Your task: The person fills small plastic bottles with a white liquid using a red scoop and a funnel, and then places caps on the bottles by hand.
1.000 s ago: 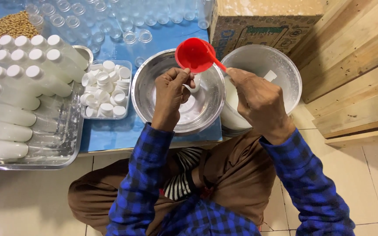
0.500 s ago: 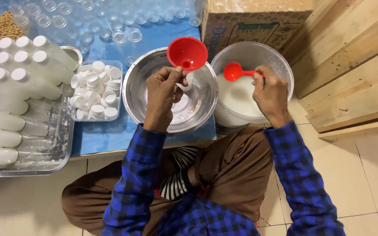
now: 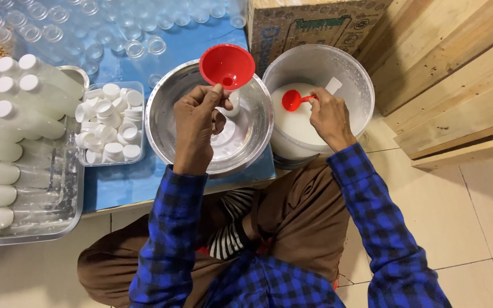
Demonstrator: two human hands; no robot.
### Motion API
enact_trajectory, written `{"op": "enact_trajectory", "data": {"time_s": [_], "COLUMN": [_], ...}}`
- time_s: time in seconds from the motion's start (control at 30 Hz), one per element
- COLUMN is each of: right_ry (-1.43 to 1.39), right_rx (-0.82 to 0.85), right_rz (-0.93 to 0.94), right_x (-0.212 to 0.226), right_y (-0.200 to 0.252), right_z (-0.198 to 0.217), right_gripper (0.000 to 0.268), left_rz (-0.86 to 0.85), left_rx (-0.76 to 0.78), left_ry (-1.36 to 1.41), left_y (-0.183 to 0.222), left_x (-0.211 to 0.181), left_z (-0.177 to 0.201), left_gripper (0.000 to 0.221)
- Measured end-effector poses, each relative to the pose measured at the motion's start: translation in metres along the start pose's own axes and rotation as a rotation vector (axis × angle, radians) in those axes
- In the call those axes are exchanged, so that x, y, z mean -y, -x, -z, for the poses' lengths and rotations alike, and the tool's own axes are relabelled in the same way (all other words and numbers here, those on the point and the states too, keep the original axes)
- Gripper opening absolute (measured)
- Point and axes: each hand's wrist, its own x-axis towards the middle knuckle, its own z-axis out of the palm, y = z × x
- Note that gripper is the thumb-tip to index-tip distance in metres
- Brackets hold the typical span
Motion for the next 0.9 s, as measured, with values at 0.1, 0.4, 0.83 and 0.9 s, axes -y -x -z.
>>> {"op": "enact_trajectory", "data": {"time_s": [0.1,0.4,0.83,0.9], "right_ry": [-0.001,-0.027,-0.420,-0.454], "right_rx": [0.017,0.021,-0.236,-0.252], "right_rz": [-0.007,0.003,0.055,0.105], "right_x": [0.003,-0.006,0.044,0.072], "right_y": [0.000,0.000,0.001,0.003], "right_z": [0.003,-0.002,0.079,0.107], "right_gripper": [0.017,0.016,0.012,0.012], "left_rz": [0.008,0.000,-0.010,-0.011], "left_rx": [-0.001,0.011,0.001,-0.010], "left_ry": [-0.007,0.007,0.037,0.038], "left_y": [0.000,0.002,0.000,0.001], "left_x": [-0.001,-0.002,-0.001,-0.003], "left_z": [0.000,0.000,0.000,0.003], "left_gripper": [0.020,0.021,0.019,0.019]}}
